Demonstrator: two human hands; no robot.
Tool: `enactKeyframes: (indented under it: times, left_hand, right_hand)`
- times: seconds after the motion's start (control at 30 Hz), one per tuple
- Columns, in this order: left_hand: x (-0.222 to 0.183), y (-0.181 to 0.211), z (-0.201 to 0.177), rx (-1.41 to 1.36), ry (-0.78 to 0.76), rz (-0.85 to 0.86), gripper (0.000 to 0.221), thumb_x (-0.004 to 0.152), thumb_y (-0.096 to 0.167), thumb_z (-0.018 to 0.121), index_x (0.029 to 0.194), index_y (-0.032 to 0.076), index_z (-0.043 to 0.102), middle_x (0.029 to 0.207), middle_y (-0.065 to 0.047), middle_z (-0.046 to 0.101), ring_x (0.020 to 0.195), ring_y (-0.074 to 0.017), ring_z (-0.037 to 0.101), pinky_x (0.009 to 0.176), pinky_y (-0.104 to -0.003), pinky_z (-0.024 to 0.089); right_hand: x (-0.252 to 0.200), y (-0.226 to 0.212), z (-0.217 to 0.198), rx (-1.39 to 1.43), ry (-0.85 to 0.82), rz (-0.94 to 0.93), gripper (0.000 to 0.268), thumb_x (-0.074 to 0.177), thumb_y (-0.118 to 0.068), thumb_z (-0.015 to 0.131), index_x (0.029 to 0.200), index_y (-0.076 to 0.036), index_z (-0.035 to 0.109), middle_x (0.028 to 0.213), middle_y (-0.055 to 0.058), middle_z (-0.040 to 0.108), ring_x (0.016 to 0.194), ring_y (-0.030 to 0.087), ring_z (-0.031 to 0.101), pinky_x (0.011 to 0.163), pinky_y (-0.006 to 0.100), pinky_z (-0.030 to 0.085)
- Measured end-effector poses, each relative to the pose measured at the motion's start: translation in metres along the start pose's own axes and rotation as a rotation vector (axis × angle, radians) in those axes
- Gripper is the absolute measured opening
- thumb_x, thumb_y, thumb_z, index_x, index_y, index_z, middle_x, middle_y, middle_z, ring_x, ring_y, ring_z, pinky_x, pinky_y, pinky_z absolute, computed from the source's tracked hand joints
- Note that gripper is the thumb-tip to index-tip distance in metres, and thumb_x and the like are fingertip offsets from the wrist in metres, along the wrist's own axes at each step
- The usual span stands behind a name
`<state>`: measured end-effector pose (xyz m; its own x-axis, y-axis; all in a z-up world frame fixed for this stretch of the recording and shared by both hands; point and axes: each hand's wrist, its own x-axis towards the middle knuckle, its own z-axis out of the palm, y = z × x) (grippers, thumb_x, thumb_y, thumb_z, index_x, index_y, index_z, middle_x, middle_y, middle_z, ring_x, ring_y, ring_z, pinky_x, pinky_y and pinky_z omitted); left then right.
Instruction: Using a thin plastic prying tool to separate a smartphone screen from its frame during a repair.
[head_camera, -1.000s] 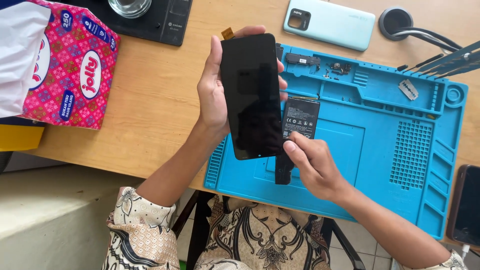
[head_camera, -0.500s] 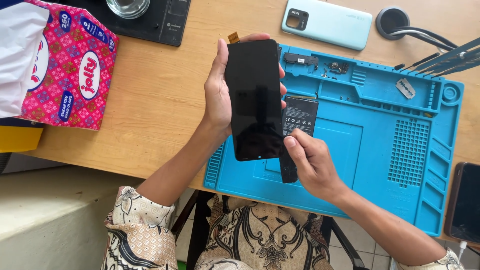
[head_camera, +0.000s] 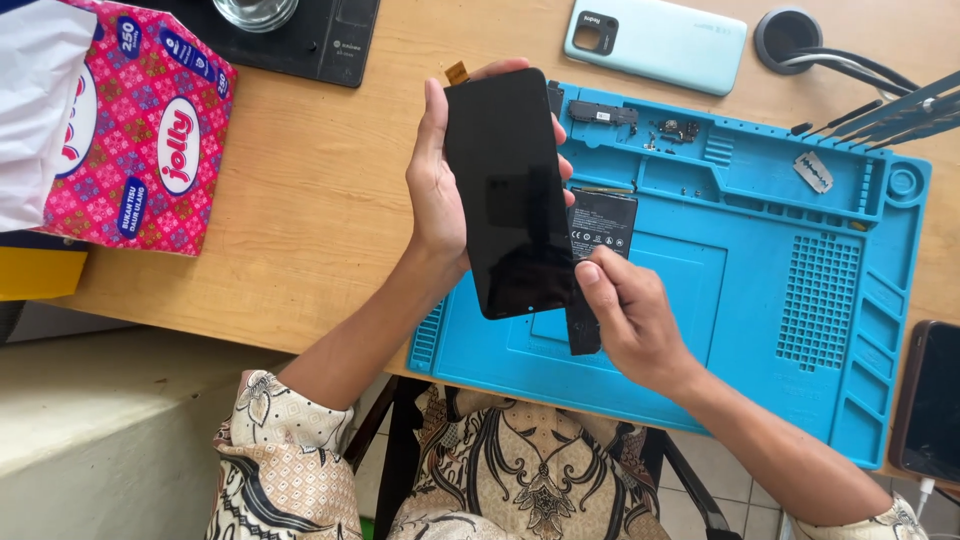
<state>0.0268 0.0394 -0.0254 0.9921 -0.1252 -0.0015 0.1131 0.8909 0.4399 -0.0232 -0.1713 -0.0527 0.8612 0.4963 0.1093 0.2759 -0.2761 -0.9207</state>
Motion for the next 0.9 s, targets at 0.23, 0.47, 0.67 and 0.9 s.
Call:
enactKeyframes:
  times: [0.23, 0.47, 0.67, 0.9]
  left_hand:
    - [-0.0021, 0.0033, 0.0058, 0.066, -0.022, 0.02, 0.063, 0.105, 0.06, 0.039, 0.136, 0.008, 0.058, 0.104, -0.024, 0.065, 0.083, -0.0368, 0.069, 0.071, -0.052, 0.06]
    - [-0.0055, 0.0044, 0.0113, 0.13, 0.03, -0.013, 0.065, 0.1, 0.063, 0.042, 0.133, 0.009, 0.058, 0.1, -0.023, 0.066, 0.079, -0.0351, 0.068, 0.068, -0.048, 0.06]
    - [-0.0044, 0.004, 0.0094, 0.061, 0.013, -0.004, 0.064, 0.104, 0.061, 0.04, 0.136, 0.008, 0.058, 0.102, -0.024, 0.065, 0.081, -0.0368, 0.068, 0.069, -0.052, 0.06]
    - [-0.0043, 0.004, 0.0056, 0.054, -0.027, -0.023, 0.065, 0.104, 0.062, 0.038, 0.138, 0.009, 0.057, 0.104, -0.025, 0.065, 0.083, -0.0378, 0.068, 0.072, -0.053, 0.06]
  right_hand:
    - [0.0071, -0.006, -0.0065, -0.007, -0.045, 0.0, 0.038, 0.112, -0.022, 0.042, 0.077, -0.011, 0.035, 0.068, -0.003, 0.032, 0.06, 0.011, 0.026, 0.054, 0.031, 0.023]
    - [0.0078, -0.0068, -0.0104, -0.059, -0.129, 0.073, 0.039, 0.113, -0.025, 0.042, 0.077, -0.011, 0.035, 0.068, -0.002, 0.029, 0.059, 0.012, 0.024, 0.054, 0.032, 0.021]
    - [0.0059, -0.0057, -0.0052, -0.024, -0.052, -0.025, 0.036, 0.112, -0.021, 0.041, 0.078, -0.01, 0.036, 0.068, -0.003, 0.032, 0.059, 0.012, 0.026, 0.054, 0.031, 0.023]
    - [0.0059, -0.0117, -0.0059, -0.015, -0.063, -0.028, 0.037, 0.112, -0.02, 0.039, 0.077, -0.01, 0.034, 0.066, -0.001, 0.033, 0.051, 0.013, 0.055, 0.051, 0.029, 0.029]
